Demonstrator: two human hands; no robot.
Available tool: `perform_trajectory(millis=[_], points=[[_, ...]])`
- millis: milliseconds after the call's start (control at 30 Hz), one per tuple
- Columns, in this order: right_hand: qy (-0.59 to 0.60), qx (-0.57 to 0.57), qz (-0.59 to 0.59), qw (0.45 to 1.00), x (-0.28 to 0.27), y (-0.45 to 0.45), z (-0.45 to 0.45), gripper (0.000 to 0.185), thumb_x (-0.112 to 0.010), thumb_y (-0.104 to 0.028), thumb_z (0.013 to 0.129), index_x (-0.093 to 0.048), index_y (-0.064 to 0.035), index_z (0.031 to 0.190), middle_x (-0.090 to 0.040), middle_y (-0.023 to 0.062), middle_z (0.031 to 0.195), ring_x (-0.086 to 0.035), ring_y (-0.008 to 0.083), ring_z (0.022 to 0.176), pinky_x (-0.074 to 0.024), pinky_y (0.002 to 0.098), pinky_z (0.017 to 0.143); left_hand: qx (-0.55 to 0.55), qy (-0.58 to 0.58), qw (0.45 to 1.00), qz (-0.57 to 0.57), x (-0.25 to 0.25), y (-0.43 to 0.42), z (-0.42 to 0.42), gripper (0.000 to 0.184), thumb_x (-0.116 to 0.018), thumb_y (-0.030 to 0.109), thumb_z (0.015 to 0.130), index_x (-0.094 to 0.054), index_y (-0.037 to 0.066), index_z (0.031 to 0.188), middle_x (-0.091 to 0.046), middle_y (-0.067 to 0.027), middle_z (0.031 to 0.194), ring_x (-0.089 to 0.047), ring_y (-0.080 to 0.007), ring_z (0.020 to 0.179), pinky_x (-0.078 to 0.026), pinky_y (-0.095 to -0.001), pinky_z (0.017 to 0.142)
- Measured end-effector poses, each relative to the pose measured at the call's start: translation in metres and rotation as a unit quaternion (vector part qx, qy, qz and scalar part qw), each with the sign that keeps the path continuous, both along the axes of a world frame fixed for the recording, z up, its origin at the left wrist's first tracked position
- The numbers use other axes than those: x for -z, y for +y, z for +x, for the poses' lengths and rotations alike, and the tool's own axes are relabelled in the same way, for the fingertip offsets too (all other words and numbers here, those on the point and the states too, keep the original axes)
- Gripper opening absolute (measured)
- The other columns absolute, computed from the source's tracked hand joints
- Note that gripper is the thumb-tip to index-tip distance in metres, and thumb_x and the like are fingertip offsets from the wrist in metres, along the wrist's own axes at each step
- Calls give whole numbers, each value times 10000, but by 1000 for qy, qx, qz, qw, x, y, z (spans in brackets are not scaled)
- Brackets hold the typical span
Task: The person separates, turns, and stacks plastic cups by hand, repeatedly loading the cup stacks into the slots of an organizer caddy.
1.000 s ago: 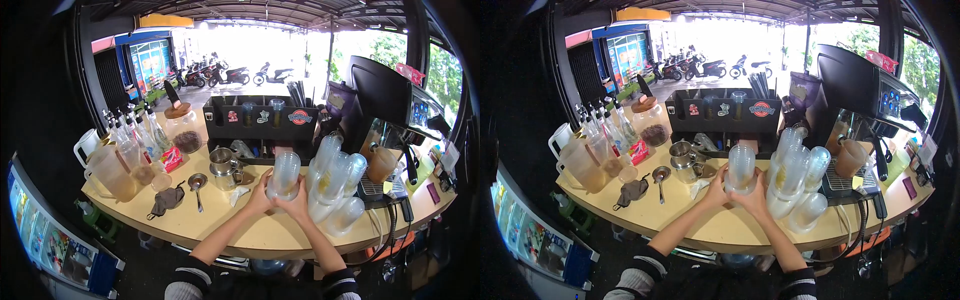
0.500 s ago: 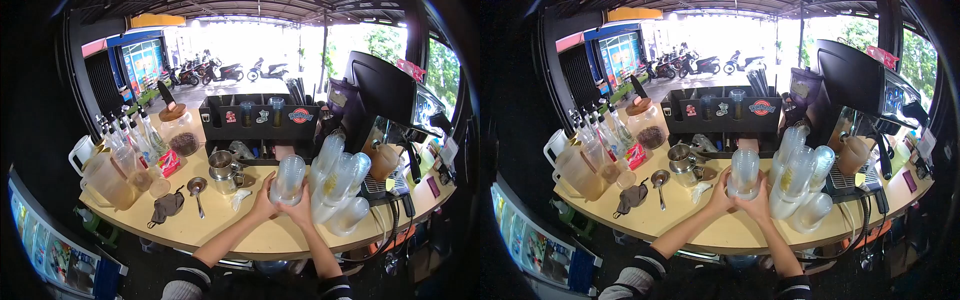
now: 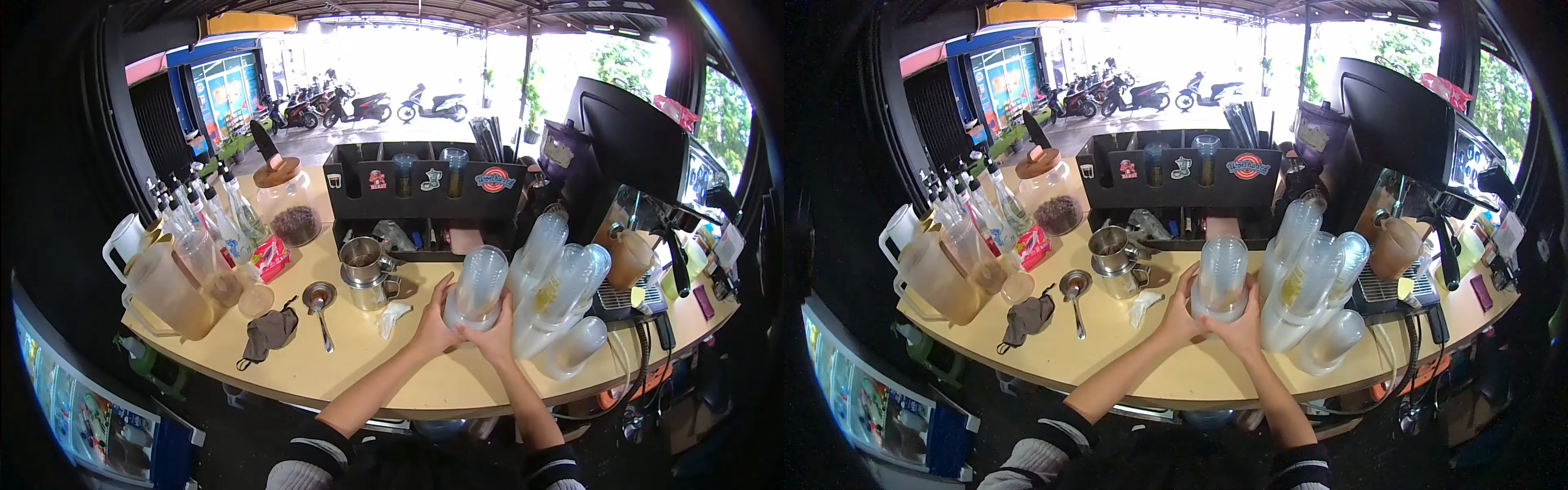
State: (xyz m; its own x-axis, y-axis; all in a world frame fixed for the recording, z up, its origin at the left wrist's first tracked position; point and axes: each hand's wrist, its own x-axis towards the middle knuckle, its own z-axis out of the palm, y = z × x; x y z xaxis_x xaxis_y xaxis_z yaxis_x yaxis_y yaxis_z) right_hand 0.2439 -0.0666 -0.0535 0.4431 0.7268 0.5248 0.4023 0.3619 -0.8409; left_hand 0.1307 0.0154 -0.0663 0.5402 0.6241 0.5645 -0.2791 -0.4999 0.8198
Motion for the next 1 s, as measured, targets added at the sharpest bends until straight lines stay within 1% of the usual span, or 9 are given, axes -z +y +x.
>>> perform_trajectory(millis=[67, 133, 233, 533, 767, 833, 900, 933, 1000], points=[[-13, 3, -5, 1000, -4, -1, 1, 948, -807, -228, 506, -300, 11, 1271, -433, 177, 1213, -448, 278, 1144, -376, 396, 964, 1, -3, 1000, -14, 1, 0, 0, 1100, -836, 148, 518, -179, 59, 1397, -477, -174, 1257, -483, -288, 1158, -370, -382, 987], [-40, -27, -27, 998, -18, -3, 1, 964, -807, -227, 514, -279, 14, 1284, -431, 179, 1212, -446, 277, 1151, -376, 391, 968, 4, -6, 1000, -31, 1, -1, 1, 1097, -833, 145, 521, -179, 60, 1397, -475, -173, 1259, -482, -286, 1159, -369, -380, 988], [-46, -36, -48, 997, -17, -3, 5, 973, -809, -226, 515, -269, 14, 1288, -430, 183, 1214, -448, 279, 1151, -378, 390, 969, 5, -7, 999, -47, 1, -3, 1, 1093, -830, 132, 522, -180, 59, 1397, -472, -173, 1264, -482, -284, 1160, -374, -375, 986], [-26, -20, -43, 999, -26, -8, -1, 954, -809, -213, 518, -277, 13, 1277, -440, 174, 1211, -471, 270, 1132, -399, 383, 953, 4, 13, 999, -31, 3, -2, 0, 1104, -832, 92, 511, -191, 76, 1409, -474, -191, 1270, -493, -282, 1156, -392, -386, 975], [-18, -50, -33, 998, -22, -7, 1, 948, -807, -209, 527, -274, 18, 1278, -435, 176, 1218, -467, 276, 1137, -397, 389, 957, -24, 16, 999, 15, 0, -3, -3, 1092, -837, 138, 524, -196, 74, 1406, -509, -193, 1229, -524, -277, 1120, -418, -381, 947], [-82, -28, -28, 996, -17, -6, 5, 945, -808, -212, 530, -277, 18, 1277, -434, 177, 1219, -467, 280, 1138, -397, 391, 958, -33, 25, 999, 29, -4, -7, -3, 1092, -837, 153, 526, -195, 74, 1405, -521, -190, 1215, -535, -275, 1105, -424, -380, 939], [-100, -22, -34, 994, -22, -9, 5, 947, -810, -218, 528, -279, 19, 1275, -438, 179, 1215, -471, 283, 1134, -398, 391, 956, -39, 1, 999, 22, -7, -11, -2, 1044, -838, 178, 518, -256, 60, 1377, -540, -174, 1187, -551, -262, 1078, -434, -372, 924], [-96, -24, -41, 994, -25, -10, 3, 950, -812, -223, 525, -281, 21, 1273, -443, 181, 1211, -475, 285, 1130, -400, 390, 955, -38, 2, 999, 22, -4, -11, -1, 1044, -838, 178, 518, -256, 60, 1377, -540, -174, 1187, -551, -262, 1078, -434, -372, 924], [-79, -22, -48, 995, -26, -10, 3, 956, -814, -230, 521, -280, 25, 1271, -446, 183, 1207, -477, 284, 1127, -402, 388, 952, -42, 21, 999, 15, 2, -7, 1, 985, -833, 185, 503, -326, 45, 1335, -543, -158, 1182, -545, -248, 1083, -428, -365, 929]])
